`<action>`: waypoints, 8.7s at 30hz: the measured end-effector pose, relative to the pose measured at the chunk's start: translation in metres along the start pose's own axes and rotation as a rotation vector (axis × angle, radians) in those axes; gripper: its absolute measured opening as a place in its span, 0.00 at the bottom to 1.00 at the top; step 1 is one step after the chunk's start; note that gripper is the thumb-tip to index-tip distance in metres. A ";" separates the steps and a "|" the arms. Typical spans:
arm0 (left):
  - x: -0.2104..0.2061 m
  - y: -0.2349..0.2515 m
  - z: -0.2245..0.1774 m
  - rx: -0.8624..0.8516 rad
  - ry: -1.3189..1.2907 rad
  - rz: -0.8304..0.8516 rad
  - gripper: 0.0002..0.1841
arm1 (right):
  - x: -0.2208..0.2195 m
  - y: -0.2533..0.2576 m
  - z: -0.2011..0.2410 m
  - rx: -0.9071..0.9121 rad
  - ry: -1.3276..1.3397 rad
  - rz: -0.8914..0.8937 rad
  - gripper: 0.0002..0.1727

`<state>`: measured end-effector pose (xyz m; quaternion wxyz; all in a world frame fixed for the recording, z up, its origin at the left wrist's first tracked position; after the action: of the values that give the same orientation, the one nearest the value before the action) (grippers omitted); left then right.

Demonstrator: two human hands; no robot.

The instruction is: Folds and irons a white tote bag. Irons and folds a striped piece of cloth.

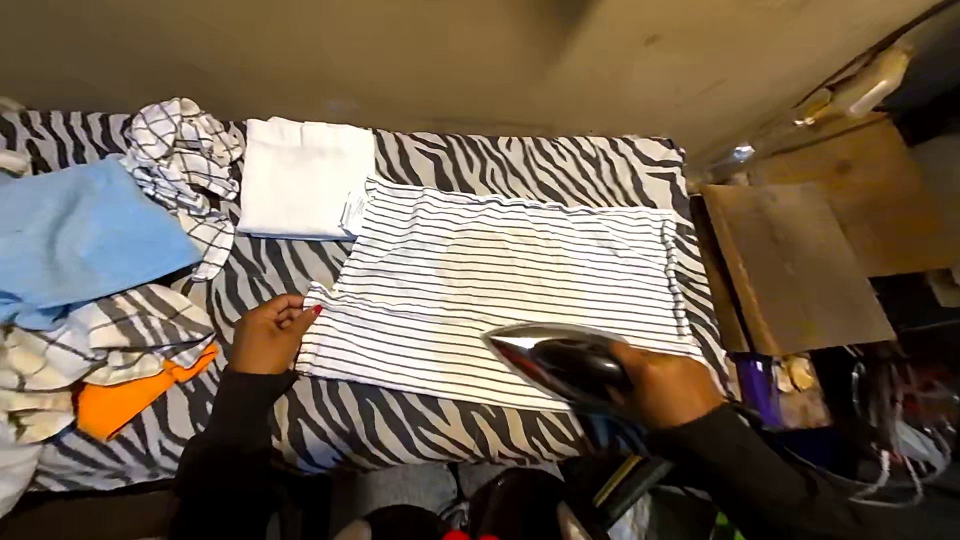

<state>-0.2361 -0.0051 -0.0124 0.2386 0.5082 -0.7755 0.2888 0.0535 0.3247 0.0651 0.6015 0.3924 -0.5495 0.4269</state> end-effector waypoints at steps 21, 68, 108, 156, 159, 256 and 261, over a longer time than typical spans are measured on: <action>-0.008 -0.050 0.042 0.220 -0.324 0.402 0.12 | -0.020 0.119 0.178 0.125 0.035 0.115 0.09; 0.116 -0.118 0.014 -0.160 0.023 -0.399 0.15 | -0.033 0.099 0.271 0.076 0.255 0.601 0.20; -0.031 0.093 -0.081 -0.001 0.183 0.393 0.25 | -0.007 0.160 0.049 0.064 -0.019 0.319 0.15; -0.006 0.074 -0.015 0.062 0.023 0.230 0.13 | -0.019 0.184 0.157 -0.155 0.071 0.513 0.21; -0.004 0.072 -0.012 0.057 -0.003 0.194 0.12 | -0.020 0.166 0.153 -0.025 -0.025 0.545 0.20; -0.192 0.084 -0.198 -0.842 0.584 0.204 0.32 | 0.027 0.153 -0.156 -0.854 0.171 0.160 0.20; -0.140 0.125 -0.154 -0.688 0.616 -0.020 0.30 | 0.046 0.149 -0.154 -0.723 0.264 0.237 0.40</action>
<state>-0.2884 0.2317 -0.0205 0.6156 0.2973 -0.7143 0.1498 -0.0354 0.5219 0.0973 0.7128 0.0314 -0.6237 0.3192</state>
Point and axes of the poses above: each hand's wrist, its own y-axis towards the middle knuckle, its own x-axis out of the back of the hand, z = x × y, the point moved 9 cm from there along y, towards the middle knuckle, and after that the axes turned 2 degrees about y, right-handed, at the moved point
